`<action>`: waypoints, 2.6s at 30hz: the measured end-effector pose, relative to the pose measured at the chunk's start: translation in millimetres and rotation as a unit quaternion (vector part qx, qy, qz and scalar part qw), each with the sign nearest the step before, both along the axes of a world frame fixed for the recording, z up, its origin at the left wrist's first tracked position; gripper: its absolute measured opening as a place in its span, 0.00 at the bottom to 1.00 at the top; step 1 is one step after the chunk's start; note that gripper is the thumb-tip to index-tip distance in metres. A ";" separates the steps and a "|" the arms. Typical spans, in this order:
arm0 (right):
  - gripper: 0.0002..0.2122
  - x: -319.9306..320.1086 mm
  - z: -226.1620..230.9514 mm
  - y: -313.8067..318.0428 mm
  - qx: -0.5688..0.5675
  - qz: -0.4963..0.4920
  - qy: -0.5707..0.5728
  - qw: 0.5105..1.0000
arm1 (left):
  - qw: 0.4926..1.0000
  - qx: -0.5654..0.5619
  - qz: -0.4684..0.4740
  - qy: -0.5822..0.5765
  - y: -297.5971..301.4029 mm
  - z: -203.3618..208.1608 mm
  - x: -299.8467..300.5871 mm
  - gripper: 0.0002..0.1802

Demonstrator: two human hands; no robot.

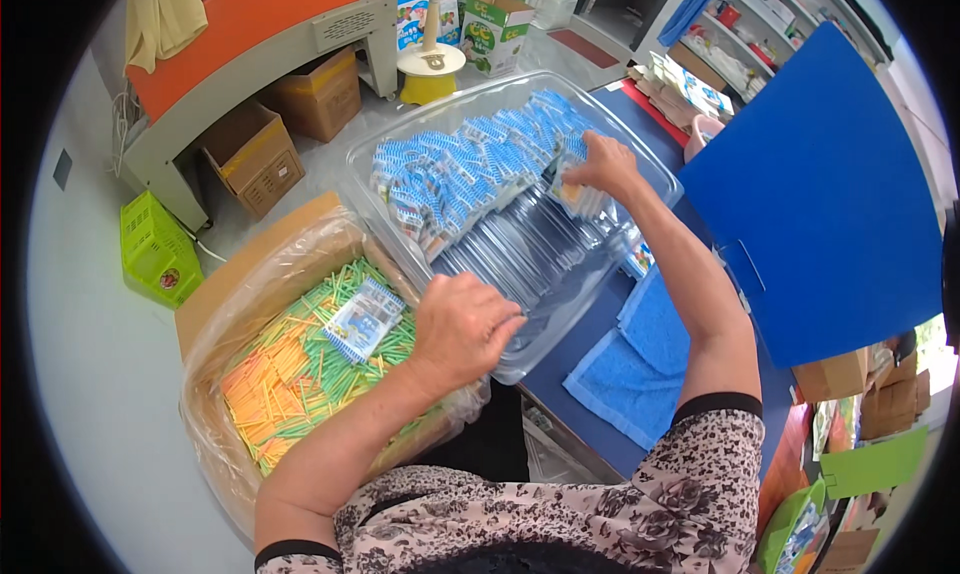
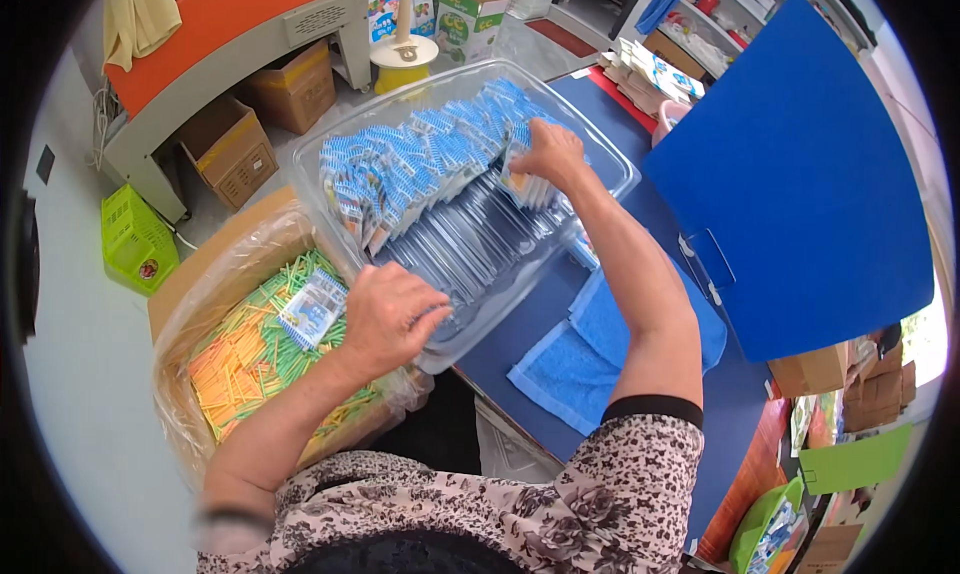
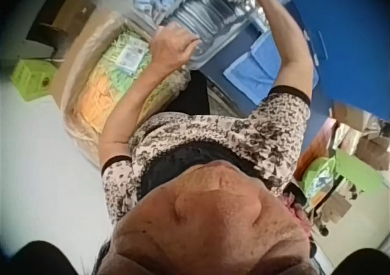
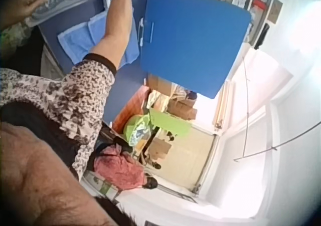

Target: Putting colored sticks into small plastic bags and organizing them in a tray.

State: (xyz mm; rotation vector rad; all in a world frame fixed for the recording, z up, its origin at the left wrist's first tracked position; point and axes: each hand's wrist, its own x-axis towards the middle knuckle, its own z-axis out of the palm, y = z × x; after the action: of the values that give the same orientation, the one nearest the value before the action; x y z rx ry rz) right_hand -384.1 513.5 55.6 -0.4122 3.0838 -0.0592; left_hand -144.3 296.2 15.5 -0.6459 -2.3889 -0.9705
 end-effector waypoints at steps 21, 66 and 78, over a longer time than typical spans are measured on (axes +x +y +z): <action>0.45 -25.9 -45.0 7.1 -0.021 0.142 0.171 0.975 | 0.999 0.023 0.009 0.028 -2.9 -14.4 2.0 0.06; 0.10 261.5 -69.4 -232.7 -0.403 0.256 -0.226 0.849 | 0.888 0.297 0.011 -0.351 -216.1 -67.5 119.0 0.12; 0.08 296.3 -123.6 -330.3 -0.288 0.455 -0.128 0.833 | 0.844 0.445 0.275 -0.120 -287.5 -71.1 154.5 0.12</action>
State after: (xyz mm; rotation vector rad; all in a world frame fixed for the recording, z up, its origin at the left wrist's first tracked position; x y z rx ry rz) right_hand -87.7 183.2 -68.0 -1.6538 2.2274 -0.9158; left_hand 10.3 8.6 -55.7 0.5044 -1.7828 -1.7257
